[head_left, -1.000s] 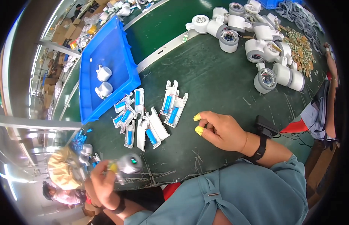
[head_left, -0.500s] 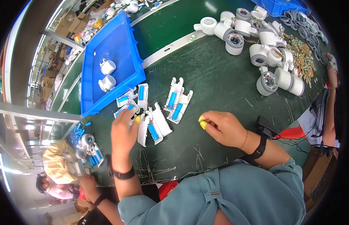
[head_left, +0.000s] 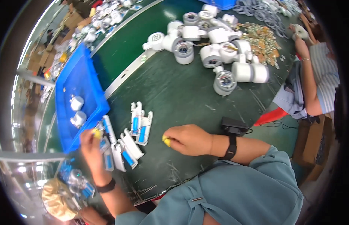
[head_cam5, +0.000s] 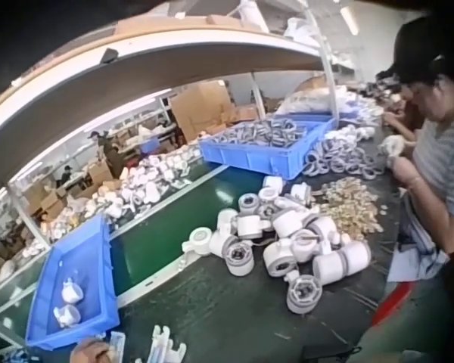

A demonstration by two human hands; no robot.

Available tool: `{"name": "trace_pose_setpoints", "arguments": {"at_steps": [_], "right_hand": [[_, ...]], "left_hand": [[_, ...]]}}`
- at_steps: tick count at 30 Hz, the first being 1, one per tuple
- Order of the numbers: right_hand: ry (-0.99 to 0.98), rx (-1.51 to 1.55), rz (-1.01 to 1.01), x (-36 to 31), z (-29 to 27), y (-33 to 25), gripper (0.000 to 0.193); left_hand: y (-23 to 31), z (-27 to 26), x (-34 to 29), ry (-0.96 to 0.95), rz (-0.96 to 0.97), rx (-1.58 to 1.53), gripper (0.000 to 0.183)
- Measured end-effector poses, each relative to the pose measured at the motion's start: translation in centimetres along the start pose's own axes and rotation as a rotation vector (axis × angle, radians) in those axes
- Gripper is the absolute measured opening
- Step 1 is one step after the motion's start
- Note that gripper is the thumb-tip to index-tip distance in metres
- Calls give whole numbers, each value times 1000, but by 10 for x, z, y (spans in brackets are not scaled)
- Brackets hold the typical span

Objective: The person assembles electronic devices by connecting wires from a battery pack to a circuit board inside a white plastic housing. They then press the components into the housing and place the partially assembled unit onto a pile on the workbench.

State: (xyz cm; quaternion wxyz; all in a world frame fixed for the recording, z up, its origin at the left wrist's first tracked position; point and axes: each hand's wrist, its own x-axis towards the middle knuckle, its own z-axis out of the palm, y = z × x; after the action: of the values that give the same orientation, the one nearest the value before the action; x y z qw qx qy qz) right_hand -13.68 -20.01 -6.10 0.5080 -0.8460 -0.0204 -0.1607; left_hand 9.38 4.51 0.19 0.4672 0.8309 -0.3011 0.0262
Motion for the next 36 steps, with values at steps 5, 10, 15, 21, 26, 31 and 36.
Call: {"name": "trace_pose_setpoints", "arguments": {"at_steps": [5, 10, 15, 21, 26, 31, 36], "right_hand": [[214, -83, 47, -7, -26, -19, 23], [646, -932, 168, -6, -98, -11, 47], [490, -1088, 224, 0, -100, 3, 49], [103, -802, -142, 11, -57, -20, 39], [-31, -730, -410, 9, -60, -14, 32], [138, -131, 148, -25, -36, -49, 36], [161, 1131, 911, -17, -16, -42, 37]], "left_hand": [[1, -41, -33, 24, 112, -588, 22], [34, -46, -74, -143, 35, -527, 17], [43, -8, -100, -448, -305, -714, 15], [28, 44, -97, -629, -169, -507, 17], [32, 55, -94, -701, -388, -712, 25], [29, 52, -95, -790, -346, -718, 25], [28, 53, -95, -795, -243, -588, 22]]}}
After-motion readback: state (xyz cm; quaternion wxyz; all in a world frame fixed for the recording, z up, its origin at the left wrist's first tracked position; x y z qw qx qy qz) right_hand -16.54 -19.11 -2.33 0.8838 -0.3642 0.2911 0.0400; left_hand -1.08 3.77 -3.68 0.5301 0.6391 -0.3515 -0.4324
